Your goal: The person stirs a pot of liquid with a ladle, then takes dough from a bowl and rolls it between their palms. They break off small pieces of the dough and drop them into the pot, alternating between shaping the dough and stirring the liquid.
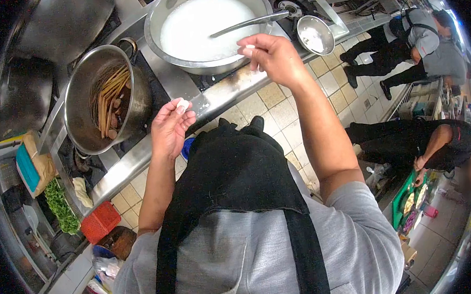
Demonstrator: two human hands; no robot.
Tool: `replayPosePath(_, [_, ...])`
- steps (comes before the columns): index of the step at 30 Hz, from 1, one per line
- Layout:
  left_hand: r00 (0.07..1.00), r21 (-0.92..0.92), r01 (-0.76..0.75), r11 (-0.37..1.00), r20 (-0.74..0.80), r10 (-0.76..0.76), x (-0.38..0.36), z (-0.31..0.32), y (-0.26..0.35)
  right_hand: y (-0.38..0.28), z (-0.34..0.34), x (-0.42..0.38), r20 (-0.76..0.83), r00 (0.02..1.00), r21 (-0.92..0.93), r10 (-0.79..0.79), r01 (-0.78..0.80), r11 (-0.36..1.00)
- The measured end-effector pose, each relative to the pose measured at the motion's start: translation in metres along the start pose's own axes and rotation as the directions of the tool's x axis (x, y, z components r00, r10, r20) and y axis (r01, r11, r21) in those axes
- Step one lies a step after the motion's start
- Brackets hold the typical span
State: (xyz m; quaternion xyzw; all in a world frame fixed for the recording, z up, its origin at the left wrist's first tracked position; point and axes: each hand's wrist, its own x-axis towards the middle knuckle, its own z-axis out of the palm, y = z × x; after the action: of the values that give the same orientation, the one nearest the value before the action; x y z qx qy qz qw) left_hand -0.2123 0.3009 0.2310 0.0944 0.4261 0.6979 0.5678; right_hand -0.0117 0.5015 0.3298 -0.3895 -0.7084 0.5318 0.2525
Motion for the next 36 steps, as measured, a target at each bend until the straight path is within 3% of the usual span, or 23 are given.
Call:
replayPosePath(3, [1.000,0.033,-0.007,0.999,0.006,0.006,0.000,-0.001,0.000,-0.003,0.000,0.012,0.014,1.000,-0.138,-0.024,0.026,0.990])
replayPosePath(5, [1.000,0.055,0.003,0.998,-0.006,-0.003,-0.002,0.002,0.004,-0.009,0.000,0.019,0.054,0.993,-0.323,0.103,-0.080,0.943])
replayPosePath(6, [1.000,0.054,0.001,0.999,-0.009,0.000,-0.003,0.002,0.004,-0.008,0.000,0.024,0.058,0.993,-0.323,0.102,-0.078,0.943])
replayPosePath(8, [1.000,0.075,-0.013,0.997,-0.015,0.014,-0.004,0.002,0.004,-0.003,0.002,0.033,0.051,0.999,-0.518,0.016,0.013,0.855])
replayPosePath(12, [0.999,0.039,-0.037,0.999,-0.037,0.038,-0.004,0.000,0.001,0.002,0.012,0.042,0.077,0.997,-0.397,-0.018,0.047,0.917])
replayPosePath(15, [0.996,0.082,-0.026,0.996,-0.088,0.033,-0.004,0.003,0.003,-0.006,0.026,0.035,0.103,0.986,-0.511,-0.132,0.166,0.843])
replayPosePath(17, [0.996,0.081,-0.017,0.997,-0.090,0.025,-0.004,0.005,0.002,-0.010,0.043,0.019,0.268,0.960,-0.416,-0.083,0.193,0.889])
replayPosePath(19, [0.996,0.070,-0.013,0.997,-0.091,0.020,-0.002,0.009,0.001,-0.004,0.063,0.000,0.426,0.870,-0.350,-0.249,0.412,0.842])
replayPosePath(22, [0.997,0.038,-0.027,0.999,-0.069,0.029,0.001,0.014,-0.001,-0.001,0.087,-0.015,0.474,0.816,-0.236,-0.331,0.480,0.845])
replayPosePath(25, [0.999,0.023,-0.029,0.999,-0.034,0.030,0.001,0.017,-0.001,0.009,0.094,-0.016,0.421,0.811,-0.231,-0.406,0.529,0.817])
replayPosePath(32, [0.996,0.049,0.042,0.998,0.080,-0.046,0.000,0.015,0.001,0.012,0.084,-0.020,0.415,0.800,-0.183,-0.434,0.540,0.821])
replayPosePath(34, [0.998,0.030,0.025,0.999,0.063,-0.027,0.000,0.017,0.003,0.014,0.082,-0.020,0.341,0.869,0.020,-0.359,0.375,0.927])
replayPosePath(35, [0.999,0.011,0.006,1.000,0.045,-0.007,0.000,0.018,0.004,0.012,0.077,-0.020,0.341,0.869,0.020,-0.360,0.376,0.927])
replayPosePath(36, [0.999,0.011,0.006,1.000,0.045,-0.006,0.000,0.017,0.004,0.008,0.070,-0.018,0.297,0.936,0.147,-0.187,0.148,0.978])
